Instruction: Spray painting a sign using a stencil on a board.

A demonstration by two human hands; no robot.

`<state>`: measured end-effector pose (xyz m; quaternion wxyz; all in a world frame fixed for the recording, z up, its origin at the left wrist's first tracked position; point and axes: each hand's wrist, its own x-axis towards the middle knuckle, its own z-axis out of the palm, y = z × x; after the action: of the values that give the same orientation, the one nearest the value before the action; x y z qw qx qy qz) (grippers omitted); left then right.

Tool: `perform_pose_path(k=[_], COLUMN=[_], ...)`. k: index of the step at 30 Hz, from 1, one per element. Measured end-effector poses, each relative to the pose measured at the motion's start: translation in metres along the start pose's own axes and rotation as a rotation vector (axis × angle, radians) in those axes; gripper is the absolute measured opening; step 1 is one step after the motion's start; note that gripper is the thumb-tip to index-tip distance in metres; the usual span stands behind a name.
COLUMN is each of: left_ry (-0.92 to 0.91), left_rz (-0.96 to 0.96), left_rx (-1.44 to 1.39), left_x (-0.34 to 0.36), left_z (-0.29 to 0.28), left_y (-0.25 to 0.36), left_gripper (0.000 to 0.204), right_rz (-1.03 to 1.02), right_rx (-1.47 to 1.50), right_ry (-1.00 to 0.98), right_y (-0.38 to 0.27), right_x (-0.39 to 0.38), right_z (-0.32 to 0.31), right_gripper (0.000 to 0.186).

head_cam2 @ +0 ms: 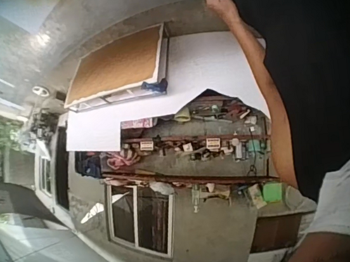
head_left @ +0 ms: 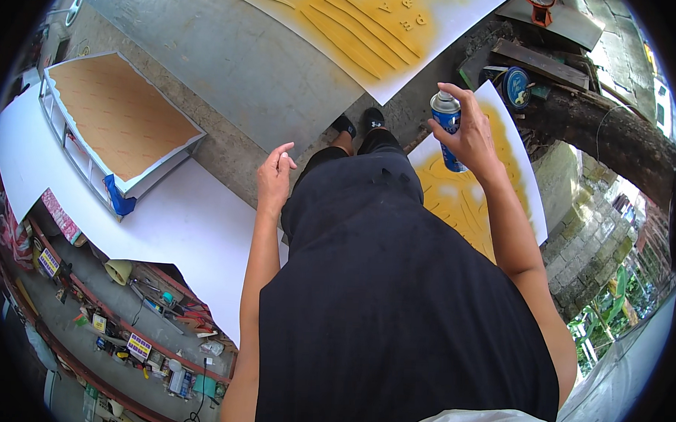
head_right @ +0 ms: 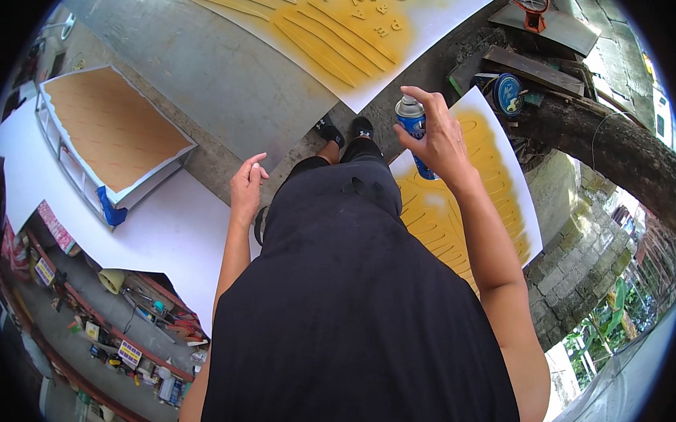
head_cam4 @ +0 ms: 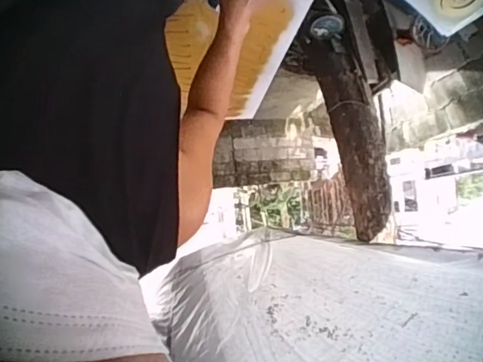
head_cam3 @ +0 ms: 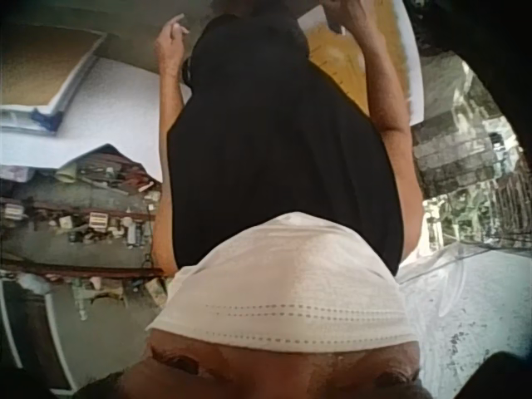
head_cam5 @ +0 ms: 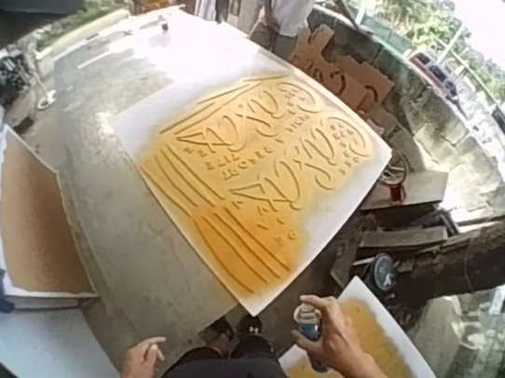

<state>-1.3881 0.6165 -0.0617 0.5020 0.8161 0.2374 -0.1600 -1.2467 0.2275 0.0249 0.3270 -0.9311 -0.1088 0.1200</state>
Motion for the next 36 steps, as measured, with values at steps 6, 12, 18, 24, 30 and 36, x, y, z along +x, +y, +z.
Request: perform_pose_path(k=[6, 12, 18, 24, 30, 36], left_ry=[-0.011, -0.059, -0.062, -0.061, -0.068, -0.083], left_rz=[0.002, -0.016, -0.001, 0.036, 0.022, 0.025], left_rx=[-0.013, 0.01, 0.044, 0.035, 0.023, 0.007], left_x=[0.0, 0.008, 0.02, 0.029, 0.034, 0.043], left_z=[-0.005, -0.013, -0.024, -0.025, -0.032, -0.031], left_y=[-0.004, 0.008, 0.007, 0.006, 0.002, 0.003], left_gripper=[0.031, 0.033, 0.033, 0.031, 0.031, 0.032], right_rz=[0.028, -0.09, -0.026, -0.022, 0.094, 0.003], right_rx=[0.086, 0.109, 0.129, 0.082, 0.057, 0.141], right_ry=[0.056, 0.082, 0.036, 0.096, -0.013, 0.045], right_y=[-0.008, -0.035, -0.027, -0.019, -0.025, -0.044], right_x=[0.011, 0.041, 0.04, 0.044, 0.032, 0.042], right_z=[0.008, 0.015, 0.027, 0.043, 0.025, 0.026], right_gripper=[0.067, 0.068, 0.068, 0.068, 0.068, 0.07])
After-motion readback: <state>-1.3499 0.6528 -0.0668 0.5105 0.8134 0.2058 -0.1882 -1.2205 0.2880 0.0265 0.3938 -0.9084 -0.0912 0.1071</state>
